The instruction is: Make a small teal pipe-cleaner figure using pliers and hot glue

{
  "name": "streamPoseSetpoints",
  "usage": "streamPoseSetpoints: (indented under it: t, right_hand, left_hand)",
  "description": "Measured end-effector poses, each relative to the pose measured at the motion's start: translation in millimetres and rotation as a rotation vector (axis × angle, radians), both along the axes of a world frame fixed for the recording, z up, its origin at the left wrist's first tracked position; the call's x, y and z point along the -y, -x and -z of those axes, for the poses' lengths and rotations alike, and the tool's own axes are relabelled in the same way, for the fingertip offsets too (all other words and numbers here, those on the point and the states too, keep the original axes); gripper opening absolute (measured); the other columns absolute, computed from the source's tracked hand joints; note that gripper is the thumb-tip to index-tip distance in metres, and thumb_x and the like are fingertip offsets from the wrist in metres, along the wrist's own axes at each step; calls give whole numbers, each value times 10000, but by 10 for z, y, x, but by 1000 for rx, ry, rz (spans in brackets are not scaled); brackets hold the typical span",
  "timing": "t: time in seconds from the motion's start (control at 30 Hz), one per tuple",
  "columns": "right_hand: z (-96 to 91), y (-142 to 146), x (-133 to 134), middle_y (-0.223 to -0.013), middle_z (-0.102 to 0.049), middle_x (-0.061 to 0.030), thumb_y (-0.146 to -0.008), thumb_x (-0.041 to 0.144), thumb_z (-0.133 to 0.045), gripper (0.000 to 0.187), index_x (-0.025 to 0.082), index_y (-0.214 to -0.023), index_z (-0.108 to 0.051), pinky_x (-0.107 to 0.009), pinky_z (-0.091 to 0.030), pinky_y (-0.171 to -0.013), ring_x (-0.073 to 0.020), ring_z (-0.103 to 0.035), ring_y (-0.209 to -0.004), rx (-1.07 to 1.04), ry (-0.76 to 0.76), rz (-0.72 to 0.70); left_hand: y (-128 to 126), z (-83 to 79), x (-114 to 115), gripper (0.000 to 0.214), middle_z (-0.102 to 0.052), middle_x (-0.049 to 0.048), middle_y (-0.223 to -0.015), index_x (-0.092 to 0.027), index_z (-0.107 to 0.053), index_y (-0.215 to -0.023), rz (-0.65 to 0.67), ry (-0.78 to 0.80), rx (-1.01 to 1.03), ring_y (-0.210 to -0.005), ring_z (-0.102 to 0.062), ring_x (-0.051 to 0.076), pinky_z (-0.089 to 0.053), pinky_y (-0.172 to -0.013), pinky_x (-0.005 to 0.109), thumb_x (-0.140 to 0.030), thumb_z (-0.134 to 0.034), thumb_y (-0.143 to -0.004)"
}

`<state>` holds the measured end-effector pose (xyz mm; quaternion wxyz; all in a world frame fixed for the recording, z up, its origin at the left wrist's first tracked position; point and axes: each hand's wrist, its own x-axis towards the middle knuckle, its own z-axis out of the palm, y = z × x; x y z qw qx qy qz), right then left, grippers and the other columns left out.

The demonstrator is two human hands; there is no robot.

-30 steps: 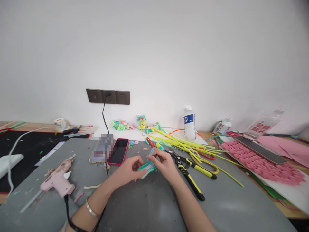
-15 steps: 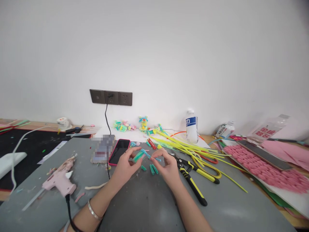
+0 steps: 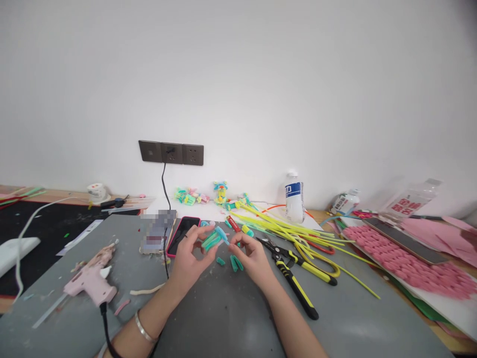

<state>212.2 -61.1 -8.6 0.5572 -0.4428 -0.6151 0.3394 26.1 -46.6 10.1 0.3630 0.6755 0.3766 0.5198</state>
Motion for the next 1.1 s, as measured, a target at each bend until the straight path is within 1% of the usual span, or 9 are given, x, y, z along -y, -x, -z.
streamPoseSetpoints:
  t: [0.13, 0.23, 0.33, 0.43, 0.53, 0.63, 0.83, 1.0, 1.1]
  right_hand:
    - [17, -5, -6, -716, -595, -24, -834, 464, -686, 276, 211, -736, -636, -336, -451, -722, -209, -584, -770, -22, 12, -27]
    - [24, -8, -14, -745, -614, -24, -791, 484, -731, 292, 210, -738, -646, -316, -453, -697, -190, -575, -734, -122, 38, -86]
    - [23, -14, -19, -737, -626, -18, -743, 506, -773, 330, 207, -736, -635, -303, -463, -660, -178, -588, -688, -241, 90, -147]
    - [12, -21, -15, -668, -610, -5, -703, 550, -788, 390, 205, -697, -606, -300, -460, -599, -169, -580, -599, -298, 140, -188]
    - [-2, -24, -6, -611, -595, 0, -679, 572, -792, 420, 201, -658, -595, -300, -443, -581, -164, -555, -563, -280, 139, -167]
    - [-9, -21, 1, -600, -573, 1, -696, 558, -778, 410, 200, -637, -587, -296, -429, -587, -161, -532, -576, -249, 89, -105]
    - [-39, -9, 24, -598, -527, 8, -745, 509, -738, 363, 207, -622, -580, -297, -421, -622, -161, -492, -605, -175, -50, 51]
    - [-43, -4, 34, -605, -526, 8, -749, 507, -735, 363, 202, -629, -580, -296, -430, -629, -160, -501, -609, -181, -77, 80]
    - [-24, -2, 18, -592, -518, 11, -751, 544, -731, 397, 201, -635, -567, -286, -429, -588, -155, -501, -588, -209, -13, 8]
  left_hand:
    - [2, 41, -32, 248, -645, 83, -992, -187, -676, -1028, 92, 50, 60, -896, -625, 221, -531, -751, 305, -287, -698, -803]
    - [-28, 68, -66, 306, -663, 80, -915, -156, -672, -996, 221, 239, 165, -799, -621, 204, -523, -626, 281, -376, -721, -789]
    - [-56, 60, -70, 401, -672, 66, -844, -141, -693, -1000, 332, 372, 181, -697, -600, 178, -492, -541, 260, -471, -728, -775]
    - [-66, 16, -39, 437, -699, 75, -831, -135, -711, -989, 424, 430, 173, -712, -633, 191, -495, -570, 265, -519, -717, -779]
    - [-66, -31, -4, 444, -716, 81, -833, -140, -716, -1003, 488, 500, 205, -722, -660, 197, -493, -590, 265, -531, -707, -792]
    - [-69, -50, 5, 429, -707, 71, -822, -144, -713, -1002, 504, 567, 256, -676, -659, 178, -490, -580, 259, -518, -718, -792]
    - [-73, -37, -11, 426, -707, 75, -883, -154, -706, -1005, 469, 554, 255, -705, -669, 190, -518, -602, 281, -511, -735, -775]
    - [-73, -45, -1, 443, -726, 87, -854, -145, -705, -1017, 524, 564, 233, -737, -677, 204, -523, -633, 290, -523, -726, -786]
    - [-72, -56, 8, 420, -723, 90, -895, -156, -709, -1052, 574, 551, 251, -784, -658, 197, -529, -674, 295, -506, -706, -818]
